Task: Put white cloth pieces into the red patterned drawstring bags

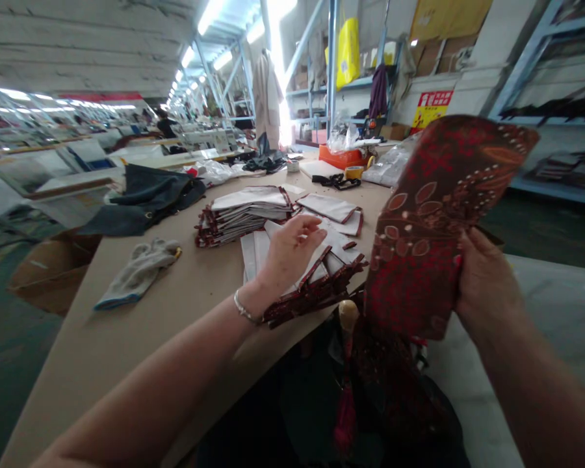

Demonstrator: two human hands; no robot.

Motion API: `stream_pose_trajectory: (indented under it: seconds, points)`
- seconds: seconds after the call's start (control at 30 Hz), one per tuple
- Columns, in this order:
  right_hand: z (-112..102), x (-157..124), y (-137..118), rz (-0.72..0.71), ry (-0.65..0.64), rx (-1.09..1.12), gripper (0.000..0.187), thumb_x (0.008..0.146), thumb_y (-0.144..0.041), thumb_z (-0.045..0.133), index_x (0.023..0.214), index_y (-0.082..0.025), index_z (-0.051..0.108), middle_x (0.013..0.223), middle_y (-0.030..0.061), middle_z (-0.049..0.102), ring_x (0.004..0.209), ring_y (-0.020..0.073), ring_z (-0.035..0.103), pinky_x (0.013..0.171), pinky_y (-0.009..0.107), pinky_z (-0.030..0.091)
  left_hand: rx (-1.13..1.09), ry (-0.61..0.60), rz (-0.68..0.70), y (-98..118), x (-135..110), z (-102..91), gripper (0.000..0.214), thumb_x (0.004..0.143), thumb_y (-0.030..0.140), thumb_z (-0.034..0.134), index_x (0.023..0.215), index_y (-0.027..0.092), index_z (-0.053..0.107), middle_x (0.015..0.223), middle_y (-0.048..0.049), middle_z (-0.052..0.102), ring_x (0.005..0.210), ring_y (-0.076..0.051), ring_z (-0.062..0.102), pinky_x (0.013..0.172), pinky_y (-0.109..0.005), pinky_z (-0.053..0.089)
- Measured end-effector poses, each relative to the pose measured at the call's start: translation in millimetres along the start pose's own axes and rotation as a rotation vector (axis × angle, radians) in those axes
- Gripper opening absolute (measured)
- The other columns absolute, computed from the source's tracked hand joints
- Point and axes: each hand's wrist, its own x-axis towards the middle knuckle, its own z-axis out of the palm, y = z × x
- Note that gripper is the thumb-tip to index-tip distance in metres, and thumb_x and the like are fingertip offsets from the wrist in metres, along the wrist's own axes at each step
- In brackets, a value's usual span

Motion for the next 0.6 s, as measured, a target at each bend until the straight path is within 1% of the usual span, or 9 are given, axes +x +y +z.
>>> stream_pose_trajectory:
  seconds: [0.07,0.1,0.17,0.23,0.33,0.4,0.43,0.5,0.6]
  points:
    - [-19,5,6,0.177,-0.025,0.023,0.03,0.082,-0.043,0.058,0.106,-0.026,0.061,0.092,0.0038,0.071,0.074,0.0212,0.068,0.064,0.034,0.054,0.217,-0.151,-0.021,-13,24,8.1,0.02,0.08,0.026,0.059,0.096,0.015,0.066,0.091,-0.0038,0.069,0.084,-0.014,0.061,0.08,-0.029,0.05]
    - [-28,3,19,0.274,-0.057,-0.004,0.028,0.079,-0.043,0.061,0.1,-0.025,0.062,0.085,0.0034,0.071,0.068,0.0206,0.067,0.06,0.033,0.053,0.318,-0.245,-0.026,-18,32,13.6,0.023,0.08,0.026,0.059,0.098,0.015,0.067,0.093,-0.0046,0.069,0.087,-0.016,0.062,0.083,-0.03,0.049]
    - [-46,-12,63,0.407,-0.144,-0.138,0.028,0.076,-0.048,0.063,0.087,-0.022,0.06,0.074,0.002,0.069,0.061,0.0195,0.065,0.056,0.031,0.051,0.487,-0.427,-0.002,-27,42,25.7,0.03,0.079,0.026,0.058,0.105,0.016,0.067,0.1,-0.0069,0.07,0.094,-0.019,0.063,0.087,-0.032,0.048]
    - [-60,-34,120,0.439,-0.198,-0.304,0.033,0.075,-0.054,0.058,0.077,-0.021,0.058,0.064,0.0009,0.065,0.059,0.0204,0.063,0.056,0.032,0.05,0.626,-0.566,0.019,-33,45,36.6,0.037,0.078,0.027,0.056,0.111,0.016,0.067,0.106,-0.0092,0.069,0.097,-0.022,0.063,0.087,-0.031,0.048]
    - [-74,-65,195,0.4,-0.196,-0.628,0.034,0.073,-0.053,0.054,0.082,-0.02,0.06,0.079,0.0076,0.07,0.079,0.0287,0.066,0.075,0.041,0.052,0.757,-0.672,-0.012,-37,45,46.4,0.038,0.076,0.024,0.052,0.11,0.017,0.068,0.104,-0.0102,0.071,0.094,-0.023,0.065,0.08,-0.03,0.049]
    - [-77,-74,221,0.377,-0.181,-0.775,0.042,0.07,-0.05,0.055,0.095,-0.018,0.062,0.1,0.0137,0.07,0.097,0.0336,0.064,0.089,0.047,0.047,0.788,-0.698,-0.023,-39,47,48.4,0.034,0.075,0.02,0.05,0.101,0.017,0.071,0.097,-0.0101,0.072,0.089,-0.023,0.066,0.076,-0.029,0.049]
    - [-76,-73,224,0.357,-0.178,-0.798,0.047,0.07,-0.05,0.054,0.102,-0.016,0.061,0.108,0.0155,0.068,0.103,0.0343,0.062,0.094,0.048,0.045,0.796,-0.706,-0.021,-40,49,48.4,0.032,0.075,0.018,0.05,0.097,0.017,0.072,0.094,-0.0104,0.073,0.087,-0.023,0.067,0.074,-0.028,0.049]
    - [-68,-66,211,0.29,-0.176,-0.755,0.051,0.074,-0.05,0.052,0.112,-0.015,0.058,0.116,0.0157,0.065,0.108,0.032,0.06,0.098,0.047,0.043,0.821,-0.724,-0.01,-41,53,46.6,0.029,0.074,0.015,0.05,0.091,0.015,0.073,0.089,-0.0112,0.073,0.085,-0.023,0.067,0.071,-0.028,0.048]
    - [-38,-44,153,0.13,-0.175,-0.579,0.044,0.083,-0.048,0.048,0.112,-0.017,0.058,0.109,0.0123,0.067,0.097,0.0255,0.064,0.09,0.041,0.048,0.861,-0.734,0.021,-39,57,39.7,0.028,0.072,0.011,0.051,0.089,0.012,0.073,0.09,-0.0141,0.073,0.086,-0.024,0.067,0.071,-0.029,0.047]
